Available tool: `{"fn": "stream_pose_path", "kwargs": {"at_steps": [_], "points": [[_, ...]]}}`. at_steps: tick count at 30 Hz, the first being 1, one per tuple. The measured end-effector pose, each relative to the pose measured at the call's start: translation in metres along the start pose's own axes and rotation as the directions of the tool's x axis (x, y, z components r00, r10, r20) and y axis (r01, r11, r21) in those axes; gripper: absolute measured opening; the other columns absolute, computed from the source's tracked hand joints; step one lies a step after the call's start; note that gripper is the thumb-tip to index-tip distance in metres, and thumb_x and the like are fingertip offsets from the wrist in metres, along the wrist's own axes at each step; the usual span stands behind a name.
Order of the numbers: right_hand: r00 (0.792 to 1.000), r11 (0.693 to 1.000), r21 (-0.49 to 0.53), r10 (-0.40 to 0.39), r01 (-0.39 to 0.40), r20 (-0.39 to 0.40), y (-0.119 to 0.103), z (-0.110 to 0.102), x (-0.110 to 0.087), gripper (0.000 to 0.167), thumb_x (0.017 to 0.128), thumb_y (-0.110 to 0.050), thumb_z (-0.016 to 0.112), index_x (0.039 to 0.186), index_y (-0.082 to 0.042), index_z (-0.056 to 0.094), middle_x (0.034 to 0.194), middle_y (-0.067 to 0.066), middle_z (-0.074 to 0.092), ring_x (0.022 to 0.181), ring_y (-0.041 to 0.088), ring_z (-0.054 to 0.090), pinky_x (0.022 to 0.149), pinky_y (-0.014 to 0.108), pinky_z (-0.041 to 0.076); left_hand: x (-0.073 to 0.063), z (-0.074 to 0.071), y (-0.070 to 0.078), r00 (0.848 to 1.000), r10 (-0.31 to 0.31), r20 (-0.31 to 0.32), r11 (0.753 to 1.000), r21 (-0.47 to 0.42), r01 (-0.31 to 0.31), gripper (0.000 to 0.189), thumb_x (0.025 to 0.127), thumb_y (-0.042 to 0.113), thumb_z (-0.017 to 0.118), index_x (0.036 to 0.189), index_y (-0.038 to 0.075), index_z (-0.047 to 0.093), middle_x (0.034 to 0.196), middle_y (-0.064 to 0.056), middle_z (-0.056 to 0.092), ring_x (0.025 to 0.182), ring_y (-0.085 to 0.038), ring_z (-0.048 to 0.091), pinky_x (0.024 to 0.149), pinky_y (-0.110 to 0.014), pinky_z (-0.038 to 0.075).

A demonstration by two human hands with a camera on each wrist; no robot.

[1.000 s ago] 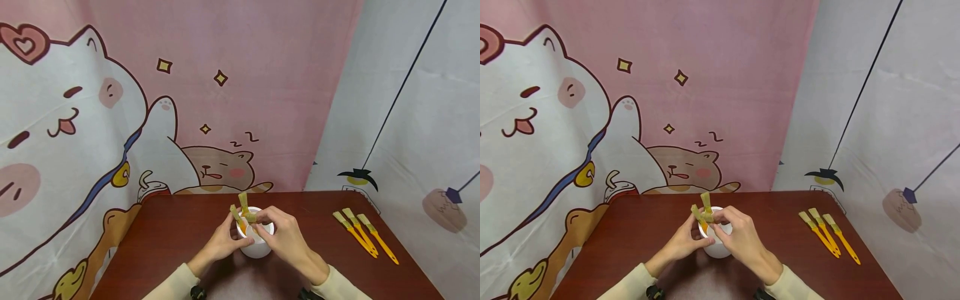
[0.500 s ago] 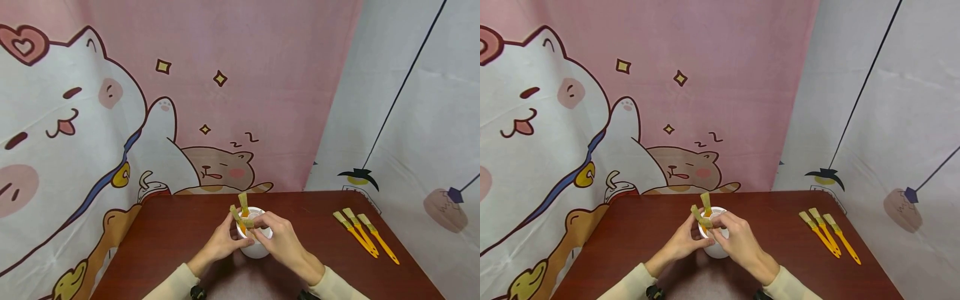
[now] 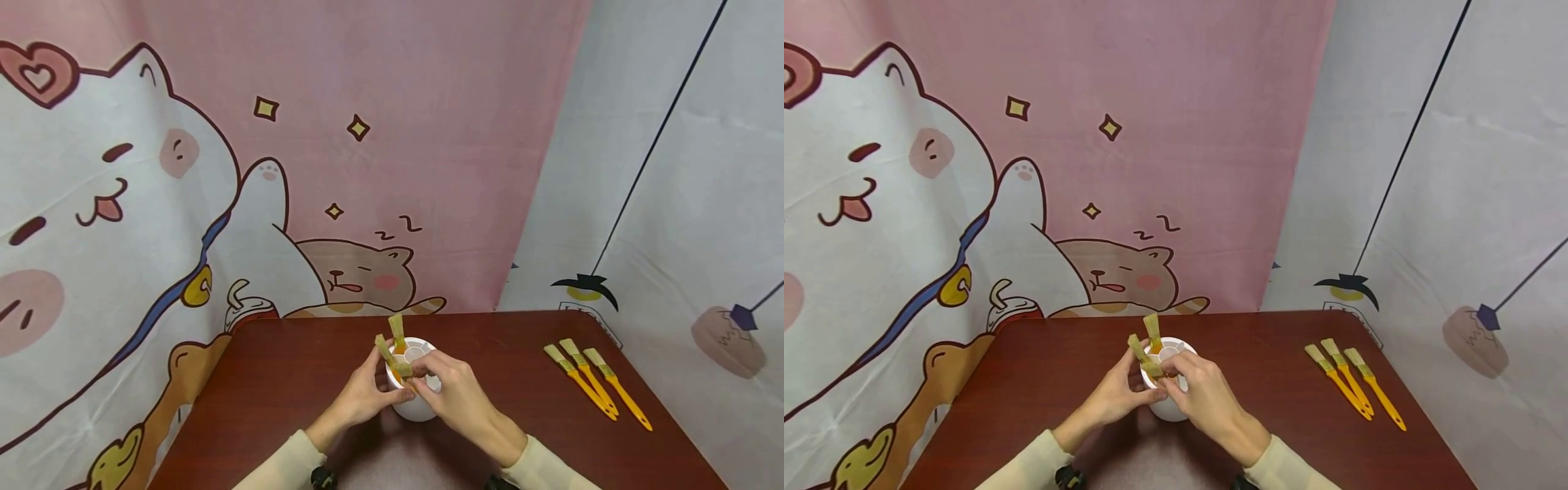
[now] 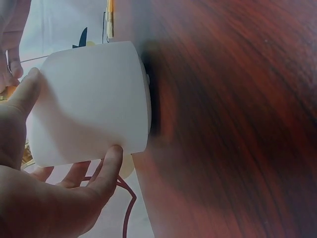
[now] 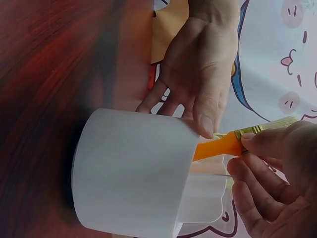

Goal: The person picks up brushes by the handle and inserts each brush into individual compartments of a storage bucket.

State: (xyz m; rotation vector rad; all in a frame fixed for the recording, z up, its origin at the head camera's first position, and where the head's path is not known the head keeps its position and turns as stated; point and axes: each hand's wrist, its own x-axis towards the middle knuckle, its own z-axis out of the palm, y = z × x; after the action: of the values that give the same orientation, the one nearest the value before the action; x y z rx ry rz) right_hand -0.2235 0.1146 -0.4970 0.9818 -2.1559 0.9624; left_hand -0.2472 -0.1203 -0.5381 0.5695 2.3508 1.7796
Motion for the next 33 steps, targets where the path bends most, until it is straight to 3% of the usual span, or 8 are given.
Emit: {"fn": "stream_pose_path", "kwargs": {"at_steps": [6, 17, 26, 33], "points": [[1.0, 1.0, -0.013, -0.002, 0.002, 0.016, 0.0026, 0.0013, -0.0016, 0.031, 0.086, 0.004, 0.1, 0.105, -0.014, 0.084, 0.101, -0.004, 0.082, 0.087, 0.011, 0.08, 0.078, 0.018, 0.063, -0.0004, -0.0008, 0.0006, 1.0, 0.005, -0.006, 0.999, 0.036, -0.004, 0.107, 0.096, 0.019, 0.099, 0.182, 0.021, 0.035, 0.163, -0.021, 0.068, 0.145, -0.039, 0.073, 0.106, -0.046, 0.07], [0.998, 0.995, -0.099, 0.012, -0.005, 0.065, 0.0033, 0.0009, -0.0036, 0.025, 0.087, -0.004, 0.102, 0.105, -0.015, 0.089, 0.098, -0.005, 0.083, 0.083, 0.007, 0.073, 0.074, 0.027, 0.061, 0.0003, -0.0015, 0.001, 1.0, 0.023, -0.013, 0.997, 0.07, -0.022, 0.106, 0.095, 0.018, 0.1, 0.181, 0.017, 0.036, 0.162, -0.022, 0.068, 0.145, -0.042, 0.072, 0.106, -0.048, 0.07], [0.995, 0.997, -0.072, -0.033, 0.04, 0.099, 0.0036, -0.002, -0.0038, 0.027, 0.088, -0.004, 0.1, 0.11, -0.018, 0.09, 0.101, -0.008, 0.086, 0.085, 0.006, 0.075, 0.077, 0.031, 0.058, 0.0001, -0.0011, -0.0001, 1.0, 0.014, -0.013, 0.998, 0.054, -0.013, 0.107, 0.095, 0.019, 0.1, 0.181, 0.018, 0.036, 0.167, -0.02, 0.064, 0.148, -0.043, 0.07, 0.108, -0.046, 0.069], [0.992, 0.995, -0.082, -0.045, 0.055, 0.117, 0.004, -0.002, -0.0056, 0.032, 0.087, -0.002, 0.1, 0.112, -0.019, 0.09, 0.102, -0.008, 0.086, 0.085, 0.003, 0.074, 0.075, 0.028, 0.054, 0.001, -0.0001, -0.001, 1.0, 0.016, -0.013, 0.999, 0.046, -0.015, 0.106, 0.095, 0.017, 0.1, 0.18, 0.018, 0.037, 0.165, -0.02, 0.064, 0.145, -0.042, 0.072, 0.108, -0.049, 0.069]]}}
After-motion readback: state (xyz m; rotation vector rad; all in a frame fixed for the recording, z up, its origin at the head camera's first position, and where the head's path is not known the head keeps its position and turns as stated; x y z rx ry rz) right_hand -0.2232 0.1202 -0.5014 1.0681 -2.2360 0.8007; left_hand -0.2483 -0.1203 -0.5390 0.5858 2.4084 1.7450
